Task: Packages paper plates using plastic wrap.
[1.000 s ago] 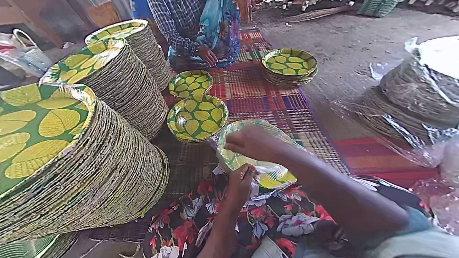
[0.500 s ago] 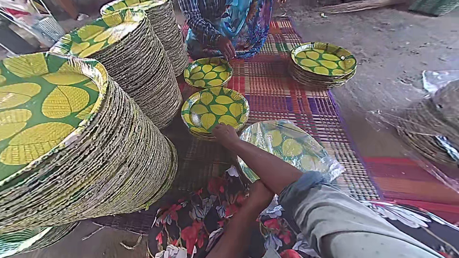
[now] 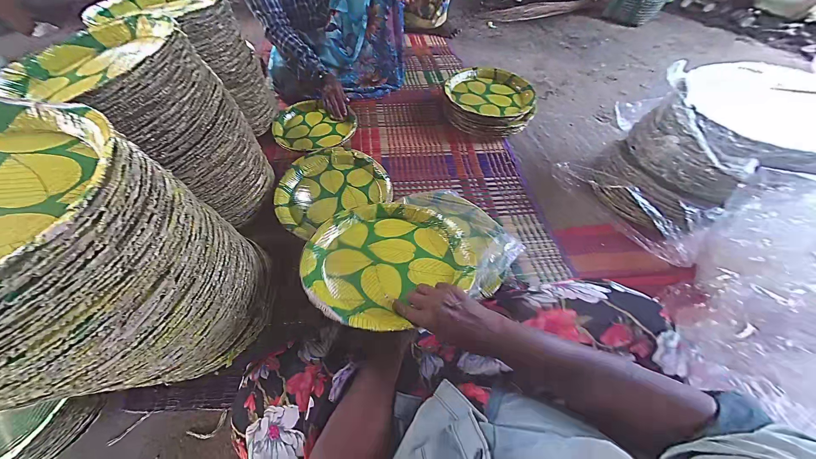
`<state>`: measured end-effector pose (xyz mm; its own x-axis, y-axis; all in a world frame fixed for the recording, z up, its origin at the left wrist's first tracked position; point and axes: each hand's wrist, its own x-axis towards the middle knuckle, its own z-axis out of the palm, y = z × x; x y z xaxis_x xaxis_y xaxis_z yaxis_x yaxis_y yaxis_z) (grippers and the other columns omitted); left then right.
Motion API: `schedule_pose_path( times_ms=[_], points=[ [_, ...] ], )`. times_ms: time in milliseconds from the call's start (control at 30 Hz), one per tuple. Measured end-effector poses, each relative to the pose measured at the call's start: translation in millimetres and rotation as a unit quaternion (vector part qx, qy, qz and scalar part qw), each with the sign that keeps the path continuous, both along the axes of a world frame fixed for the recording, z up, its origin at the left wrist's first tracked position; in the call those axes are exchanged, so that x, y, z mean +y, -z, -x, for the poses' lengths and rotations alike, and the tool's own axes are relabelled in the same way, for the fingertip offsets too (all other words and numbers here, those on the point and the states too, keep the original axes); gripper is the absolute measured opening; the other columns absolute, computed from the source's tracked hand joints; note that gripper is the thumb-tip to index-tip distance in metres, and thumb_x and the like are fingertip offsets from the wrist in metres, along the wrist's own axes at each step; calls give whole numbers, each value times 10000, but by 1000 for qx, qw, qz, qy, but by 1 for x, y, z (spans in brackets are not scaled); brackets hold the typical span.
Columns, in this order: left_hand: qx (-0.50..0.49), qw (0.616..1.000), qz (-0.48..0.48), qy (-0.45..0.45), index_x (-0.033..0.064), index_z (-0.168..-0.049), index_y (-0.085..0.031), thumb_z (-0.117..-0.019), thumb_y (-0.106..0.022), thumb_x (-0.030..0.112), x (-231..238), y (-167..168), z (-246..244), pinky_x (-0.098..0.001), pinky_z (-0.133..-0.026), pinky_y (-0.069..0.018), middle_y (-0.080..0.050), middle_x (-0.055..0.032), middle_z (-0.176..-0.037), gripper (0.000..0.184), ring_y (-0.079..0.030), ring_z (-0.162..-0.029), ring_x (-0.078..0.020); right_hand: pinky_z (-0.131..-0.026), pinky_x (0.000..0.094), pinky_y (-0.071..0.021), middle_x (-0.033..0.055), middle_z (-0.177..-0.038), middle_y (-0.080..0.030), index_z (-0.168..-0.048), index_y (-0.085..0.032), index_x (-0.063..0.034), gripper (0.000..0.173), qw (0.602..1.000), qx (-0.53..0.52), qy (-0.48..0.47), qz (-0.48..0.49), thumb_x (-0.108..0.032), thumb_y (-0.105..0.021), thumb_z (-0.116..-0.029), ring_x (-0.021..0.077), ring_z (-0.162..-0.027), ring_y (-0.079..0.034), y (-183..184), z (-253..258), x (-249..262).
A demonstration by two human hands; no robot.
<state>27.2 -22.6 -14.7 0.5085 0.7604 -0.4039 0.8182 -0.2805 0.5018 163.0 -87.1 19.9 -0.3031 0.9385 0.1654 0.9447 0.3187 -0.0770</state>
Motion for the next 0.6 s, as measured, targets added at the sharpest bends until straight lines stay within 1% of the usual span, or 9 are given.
schedule_pose_path(
  times_ms=[67,133,167,200,267,367,467,500,600],
  points=[
    [-169,979,106,32,-126,-1336,-565,-1006,-628,142,13,10,-19,-385,-1078,-444,-631,-257,-1296,430,-598,-1223,-268,-525,453,-523,168,-834,-665,-1229,-721,-59,341,992,61,79,-77,17,-608,-917,347,-723,-681,-11,-11,-31],
    [-350,912,208,39,-105,-1176,-605,-1066,-475,89,30,33,-46,-253,-822,-518,-647,-106,-975,258,-610,-866,-84,-637,492,-566,175,-946,-687,-1154,-756,-57,237,966,160,179,-94,-100,-639,-952,324,-814,-695,-44,-31,-66],
    [-411,876,253,20,-89,-1130,-606,-1090,-415,111,36,40,-51,-230,-766,-510,-616,-50,-896,280,-585,-787,-43,-719,482,-573,153,-1035,-691,-1110,-757,-43,214,952,198,214,-88,-152,-646,-963,281,-886,-688,-64,-43,-84],
    [-451,846,284,-8,-65,-1126,-609,-1104,-389,137,39,41,-51,-228,-772,-520,-610,-22,-880,299,-587,-781,-31,-784,459,-573,137,-1112,-697,-1071,-752,-21,215,944,216,233,-84,-176,-652,-961,236,-940,-687,-85,-54,-104],
    [-501,809,301,-60,14,-1081,-624,-1110,-383,169,40,36,-49,-211,-738,-524,-603,37,-806,288,-586,-732,-13,-840,320,-564,65,-1116,-722,-1041,-758,-39,245,955,179,220,-81,-220,-620,-949,113,-959,-683,-123,-76,-144],
    [-547,768,316,-105,102,-989,-611,-1106,-383,168,37,34,-50,-184,-666,-520,-584,82,-718,265,-574,-658,3,-984,241,-556,-70,-1141,-746,-1153,-764,-179,303,975,142,165,-37,-361,-565,-1015,33,-1076,-684,-166,-94,-202],
    [-566,743,325,-147,59,-1097,-618,-1117,-377,182,32,34,-51,-246,-755,-563,-646,25,-822,272,-643,-764,-46,-909,190,-574,-139,-1066,-750,-1113,-775,-264,258,978,140,153,3,-406,-587,-1006,-21,-1005,-686,-176,-84,-224],
    [-574,740,315,-157,63,-1067,-628,-1115,-385,176,31,30,-52,-232,-739,-573,-663,26,-815,272,-658,-753,-41,-873,183,-572,-155,-1029,-752,-1088,-783,-276,260,980,117,161,10,-410,-581,-994,-39,-969,-684,-173,-76,-222],
    [-572,779,231,-114,26,-1027,-659,-1094,-432,122,32,21,-47,-197,-725,-544,-658,35,-818,256,-627,-743,-2,-777,314,-588,-95,-981,-759,-1083,-785,-251,291,978,58,196,30,-395,-544,-1006,54,-895,-712,-150,-59,-204]
  ],
)
